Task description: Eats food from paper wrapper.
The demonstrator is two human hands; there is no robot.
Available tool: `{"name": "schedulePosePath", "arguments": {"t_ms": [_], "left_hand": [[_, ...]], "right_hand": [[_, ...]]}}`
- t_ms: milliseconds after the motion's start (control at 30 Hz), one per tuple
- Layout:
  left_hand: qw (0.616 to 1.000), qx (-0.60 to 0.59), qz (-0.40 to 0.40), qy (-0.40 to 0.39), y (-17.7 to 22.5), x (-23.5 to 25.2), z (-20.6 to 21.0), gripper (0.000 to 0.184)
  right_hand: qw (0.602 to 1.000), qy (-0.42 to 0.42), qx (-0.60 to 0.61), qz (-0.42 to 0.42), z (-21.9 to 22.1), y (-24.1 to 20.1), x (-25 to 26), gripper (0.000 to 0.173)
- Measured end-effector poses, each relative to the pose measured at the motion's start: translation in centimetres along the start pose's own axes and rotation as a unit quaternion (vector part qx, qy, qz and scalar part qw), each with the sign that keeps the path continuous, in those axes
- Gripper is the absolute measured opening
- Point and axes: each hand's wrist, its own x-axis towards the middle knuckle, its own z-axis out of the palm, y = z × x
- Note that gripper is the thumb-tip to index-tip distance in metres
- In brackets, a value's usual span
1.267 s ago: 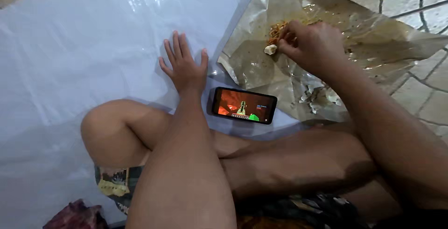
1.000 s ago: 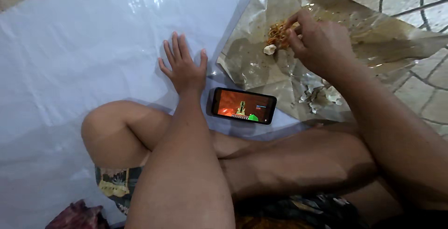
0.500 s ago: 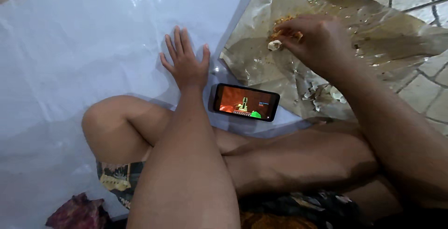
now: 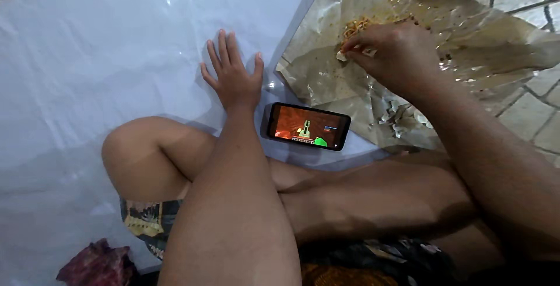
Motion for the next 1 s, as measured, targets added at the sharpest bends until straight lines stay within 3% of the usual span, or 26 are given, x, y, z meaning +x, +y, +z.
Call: {"name": "schedulePosePath", "arguments": {"t_ms": [167, 767, 900, 1000], "left_hand": [[1.000, -0.004, 0.003, 0.004, -0.1, -0.1, 0.0, 0.072], [1.000, -0.012, 0.001, -0.002, 0.0, -0.1, 0.0, 0.073], [0.998, -0.008, 0.007, 0.062, -0.7, 0.2, 2.2, 0.073], [1.000, -0.005, 0.003, 0.005, -0.1, 0.0, 0.3, 0.072]], "right_hand": [[0.998, -0.018, -0.048, -0.030, 0.3, -0.1, 0.2, 0.016], [0.995, -0.012, 0.098, 0.003, 1.5, -0.7, 0.1, 0.011], [0.994, -0.021, 0.104, 0.015, 1.5, -0.6, 0.2, 0.010], [0.995, -0.021, 0.096, 0.014, 1.5, -0.7, 0.2, 0.010]]}}
